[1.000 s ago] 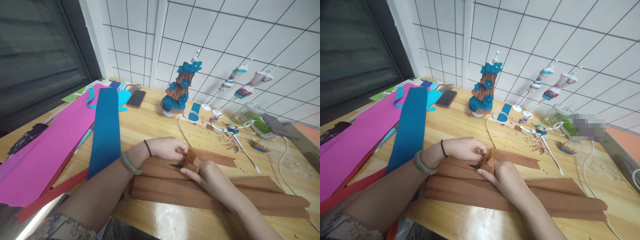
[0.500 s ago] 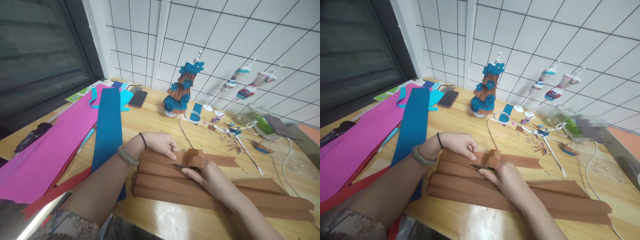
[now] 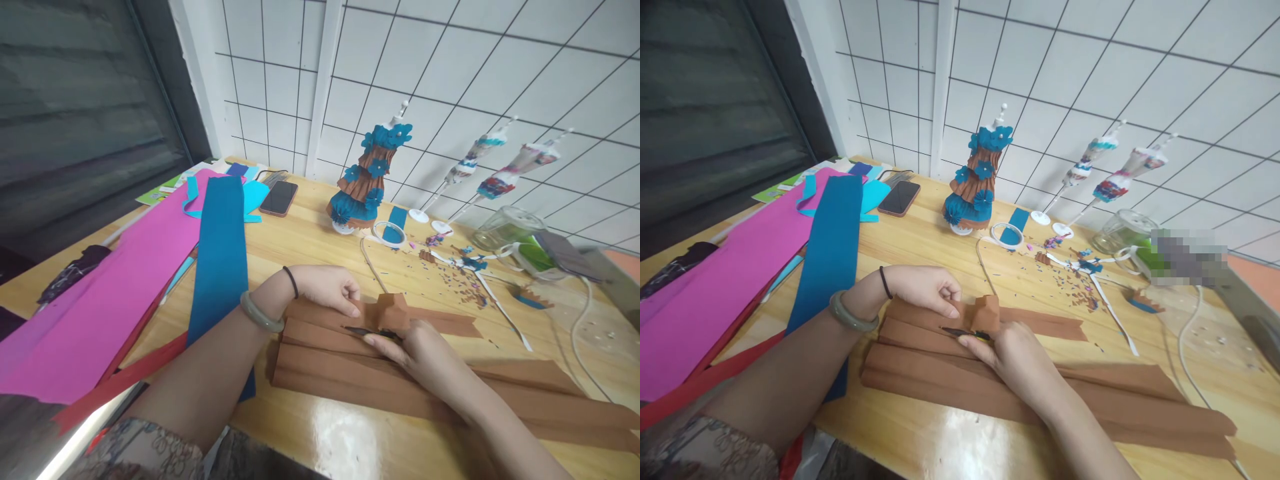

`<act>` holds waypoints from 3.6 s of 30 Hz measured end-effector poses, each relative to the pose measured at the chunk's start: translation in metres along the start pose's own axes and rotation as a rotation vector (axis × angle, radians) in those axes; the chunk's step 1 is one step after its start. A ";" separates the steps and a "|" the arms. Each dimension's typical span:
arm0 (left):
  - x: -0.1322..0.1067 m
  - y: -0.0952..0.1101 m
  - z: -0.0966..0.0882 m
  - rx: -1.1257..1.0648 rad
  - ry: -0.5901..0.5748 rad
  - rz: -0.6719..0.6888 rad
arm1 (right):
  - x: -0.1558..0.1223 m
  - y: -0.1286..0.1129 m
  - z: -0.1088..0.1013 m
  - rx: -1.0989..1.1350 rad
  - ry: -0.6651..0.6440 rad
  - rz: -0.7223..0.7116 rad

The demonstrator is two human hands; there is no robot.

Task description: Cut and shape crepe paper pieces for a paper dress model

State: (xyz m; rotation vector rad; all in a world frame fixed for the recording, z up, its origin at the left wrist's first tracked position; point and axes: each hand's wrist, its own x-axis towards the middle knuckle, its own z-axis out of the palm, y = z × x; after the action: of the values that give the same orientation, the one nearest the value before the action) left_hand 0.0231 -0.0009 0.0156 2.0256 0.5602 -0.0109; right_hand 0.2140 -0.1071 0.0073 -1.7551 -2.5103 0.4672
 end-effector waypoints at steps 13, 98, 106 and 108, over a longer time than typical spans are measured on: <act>-0.002 0.003 -0.001 0.041 0.009 0.001 | 0.000 0.001 0.003 0.036 0.058 -0.027; -0.018 -0.002 -0.016 0.106 0.001 -0.089 | 0.013 -0.023 0.006 0.082 0.046 0.005; -0.017 -0.003 -0.015 0.128 -0.010 -0.061 | 0.017 -0.027 0.002 0.095 0.103 -0.083; -0.017 -0.003 -0.015 0.135 -0.014 -0.056 | 0.018 -0.028 0.002 0.107 0.097 -0.085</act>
State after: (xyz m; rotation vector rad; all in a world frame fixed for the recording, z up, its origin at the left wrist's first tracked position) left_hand 0.0040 0.0060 0.0249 2.1385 0.6213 -0.0993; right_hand 0.1817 -0.0995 0.0101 -1.5866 -2.4343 0.4889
